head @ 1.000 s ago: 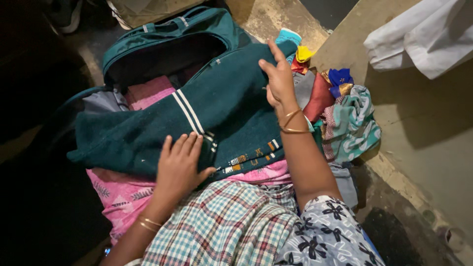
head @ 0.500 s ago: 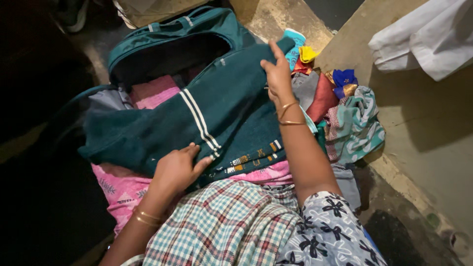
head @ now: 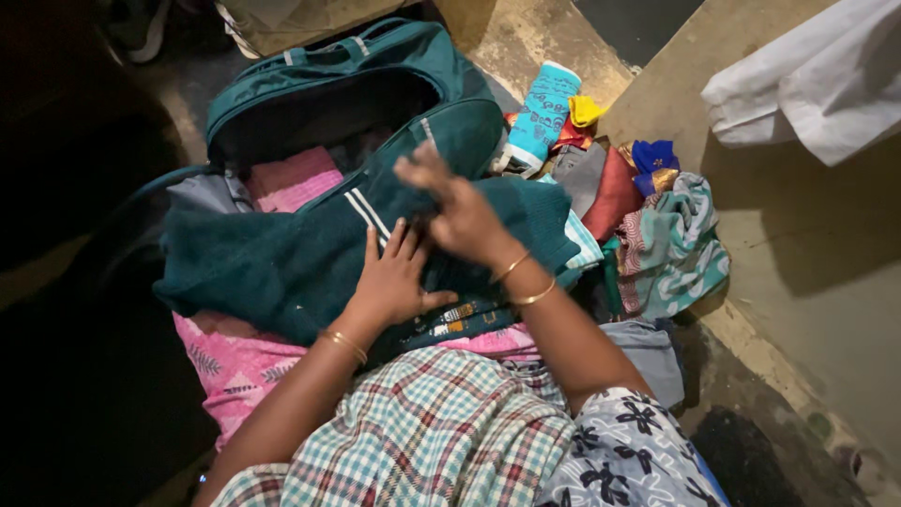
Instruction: The person folds various pieces of clothing by hand and places them into a green duffel bag, including a blue garment, a maroon shirt, and a dark green sweater.
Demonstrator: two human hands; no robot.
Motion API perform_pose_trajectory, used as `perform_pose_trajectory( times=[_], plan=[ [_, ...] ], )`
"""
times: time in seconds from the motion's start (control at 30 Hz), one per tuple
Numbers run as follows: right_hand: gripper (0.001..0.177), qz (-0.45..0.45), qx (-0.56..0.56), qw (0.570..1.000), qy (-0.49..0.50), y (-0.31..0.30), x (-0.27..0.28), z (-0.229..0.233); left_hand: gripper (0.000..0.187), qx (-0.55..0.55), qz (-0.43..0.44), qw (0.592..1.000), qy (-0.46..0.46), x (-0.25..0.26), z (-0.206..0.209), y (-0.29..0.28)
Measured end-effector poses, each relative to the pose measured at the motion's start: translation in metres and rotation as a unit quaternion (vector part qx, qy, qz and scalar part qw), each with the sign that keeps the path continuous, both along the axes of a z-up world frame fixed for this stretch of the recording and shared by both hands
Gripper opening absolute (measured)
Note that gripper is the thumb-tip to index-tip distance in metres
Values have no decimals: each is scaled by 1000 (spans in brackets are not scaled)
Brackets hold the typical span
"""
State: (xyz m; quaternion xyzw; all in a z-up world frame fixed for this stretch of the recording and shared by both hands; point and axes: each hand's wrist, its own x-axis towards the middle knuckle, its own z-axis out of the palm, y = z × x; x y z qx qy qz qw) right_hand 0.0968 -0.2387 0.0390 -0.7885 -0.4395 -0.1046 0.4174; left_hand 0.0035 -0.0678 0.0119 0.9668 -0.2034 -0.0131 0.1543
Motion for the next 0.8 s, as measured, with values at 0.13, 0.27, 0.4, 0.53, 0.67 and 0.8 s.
perform_pose_trajectory(
  times=[0.13,0.27,0.4,0.53,0.67,0.8],
  plan=[
    [50,74,-155,985,-6,17,-39,-13,83,-46,25,956,290,-15,3,18],
    [45,39,-187,980,-62,16,-56,-25,60,-293,-84,939,161,-54,32,47],
    [52,-1,-214,975,-64,25,-60,-29,36,-361,205,908,-46,-109,37,61],
    [68,-72,-245,965,-69,50,-76,-34,72,-472,382,766,-209,-134,8,77],
    [78,-112,-273,947,-125,62,-89,-42,82,-745,402,528,-69,-129,-43,95],
    [77,-91,-228,964,-100,50,-85,-49,54,-791,380,475,67,-114,-56,82]
  ],
)
